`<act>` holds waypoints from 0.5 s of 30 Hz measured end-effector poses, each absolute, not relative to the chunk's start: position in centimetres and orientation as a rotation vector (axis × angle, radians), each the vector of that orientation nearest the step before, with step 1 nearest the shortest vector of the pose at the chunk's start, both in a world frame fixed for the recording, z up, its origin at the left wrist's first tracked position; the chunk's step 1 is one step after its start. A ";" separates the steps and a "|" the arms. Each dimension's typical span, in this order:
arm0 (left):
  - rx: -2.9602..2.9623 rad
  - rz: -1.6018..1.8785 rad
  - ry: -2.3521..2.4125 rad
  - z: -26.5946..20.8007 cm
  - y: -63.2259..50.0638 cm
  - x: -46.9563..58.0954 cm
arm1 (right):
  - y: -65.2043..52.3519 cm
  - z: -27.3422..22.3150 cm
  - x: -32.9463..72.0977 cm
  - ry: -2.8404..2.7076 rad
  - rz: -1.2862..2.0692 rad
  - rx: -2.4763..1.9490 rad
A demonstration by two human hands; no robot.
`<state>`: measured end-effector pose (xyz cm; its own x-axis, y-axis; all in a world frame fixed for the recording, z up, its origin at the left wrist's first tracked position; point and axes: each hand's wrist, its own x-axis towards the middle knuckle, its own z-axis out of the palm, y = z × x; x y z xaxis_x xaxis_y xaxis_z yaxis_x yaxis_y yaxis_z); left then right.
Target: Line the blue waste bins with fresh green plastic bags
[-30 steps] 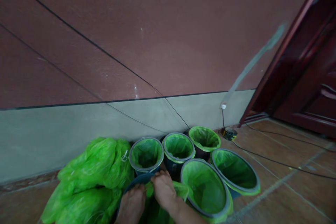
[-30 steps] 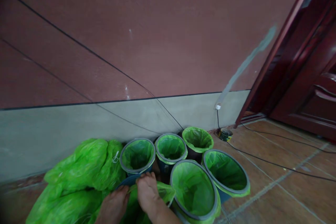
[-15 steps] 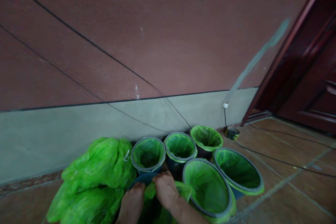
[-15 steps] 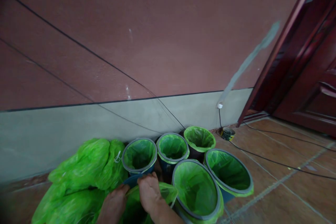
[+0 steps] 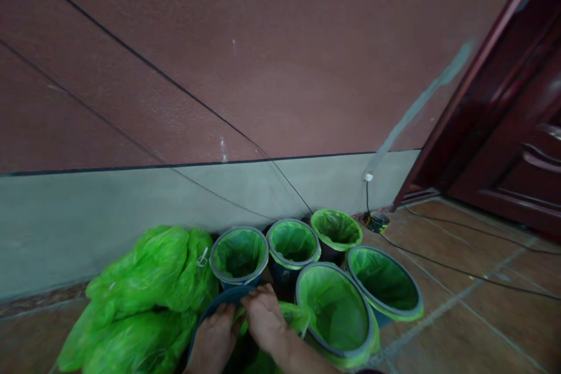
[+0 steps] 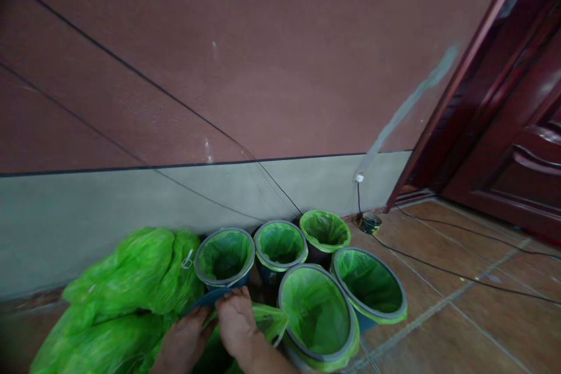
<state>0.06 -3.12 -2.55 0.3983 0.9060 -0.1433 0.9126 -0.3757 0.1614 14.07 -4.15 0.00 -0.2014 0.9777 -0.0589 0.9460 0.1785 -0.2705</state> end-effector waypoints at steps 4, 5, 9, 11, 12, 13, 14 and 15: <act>2.450 -0.066 1.628 -2.3 -3.3 0.1 | -4.3 0.2 14.2 -2.282 0.366 -1.869; 2.455 -0.065 1.629 -2.1 -3.3 0.1 | -4.4 0.2 14.3 -2.286 0.370 -1.868; 2.489 -0.044 1.623 -1.8 -3.4 -0.2 | -4.7 0.7 14.3 -2.284 0.358 -1.873; 2.501 -0.059 1.627 -1.8 -3.4 -0.2 | -4.8 0.8 14.2 -2.277 0.341 -1.858; 2.502 -0.072 1.632 -1.8 -3.4 -0.2 | -4.8 0.9 14.2 -2.291 0.342 -1.854; 2.502 -0.084 1.634 -1.8 -3.4 -0.2 | -4.8 0.9 14.1 -2.321 0.357 -1.858; 2.497 -0.099 1.642 -1.7 -3.4 -0.1 | -4.8 1.0 14.1 -2.351 0.373 -1.862; 2.489 -0.116 1.653 -1.7 -3.4 -0.1 | -4.7 1.1 14.0 -2.375 0.387 -1.870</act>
